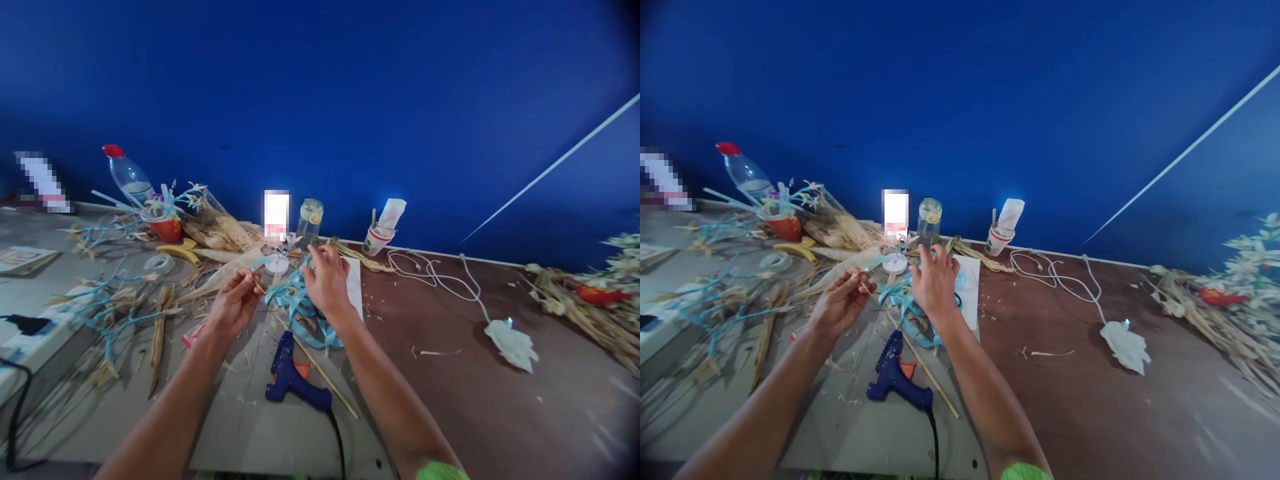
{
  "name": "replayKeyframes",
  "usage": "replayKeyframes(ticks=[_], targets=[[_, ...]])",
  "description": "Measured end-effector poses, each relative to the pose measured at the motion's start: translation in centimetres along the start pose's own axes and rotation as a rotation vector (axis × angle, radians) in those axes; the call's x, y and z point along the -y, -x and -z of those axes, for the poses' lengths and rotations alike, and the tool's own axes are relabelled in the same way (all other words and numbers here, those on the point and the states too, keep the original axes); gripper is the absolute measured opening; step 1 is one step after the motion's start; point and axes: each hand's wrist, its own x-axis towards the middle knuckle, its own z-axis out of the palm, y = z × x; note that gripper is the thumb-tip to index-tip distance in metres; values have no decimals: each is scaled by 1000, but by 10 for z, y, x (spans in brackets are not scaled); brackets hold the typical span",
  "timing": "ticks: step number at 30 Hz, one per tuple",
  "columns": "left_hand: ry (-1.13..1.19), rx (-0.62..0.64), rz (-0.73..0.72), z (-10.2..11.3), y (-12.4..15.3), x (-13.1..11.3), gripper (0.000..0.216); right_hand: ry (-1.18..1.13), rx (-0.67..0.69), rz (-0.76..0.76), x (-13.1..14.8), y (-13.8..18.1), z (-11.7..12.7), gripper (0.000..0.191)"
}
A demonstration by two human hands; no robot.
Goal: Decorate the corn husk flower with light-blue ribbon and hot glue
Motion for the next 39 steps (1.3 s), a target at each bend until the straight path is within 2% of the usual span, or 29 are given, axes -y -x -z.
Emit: replayKeyframes(ticks=[3,5,8,11,16,20,24,29,33,36,39], targets=[[20,-17,19,0,0,2,10,-212,240,295,11,5,1,37],[33,-19,26,0,0,3,10,-275,310,453,20,9,-2,38],[40,-21,40,-1,2,5,10,-285,255,540,28,15,-10,29],[41,-18,60,-3,4,6,11,-323,205,529,30,19,-14,23],[14,28,88,-7,7,6,13,-476,174,294,33,21,-12,15],[-24,74,53,-9,9,6,14,-680,94,-41,40,23,-14,18],[-109,90,-20,-9,9,7,14,-907,105,-307,42,22,-22,24],[-311,68,-120,-5,8,10,14,-1103,133,-469,39,20,-30,30],[-534,50,-191,-7,8,12,17,-1168,98,-574,39,19,-32,31],[-609,46,-194,-10,9,14,20,-1206,98,-582,39,20,-34,32],[-684,91,-136,-9,7,15,21,-1224,118,-586,38,20,-35,32]])
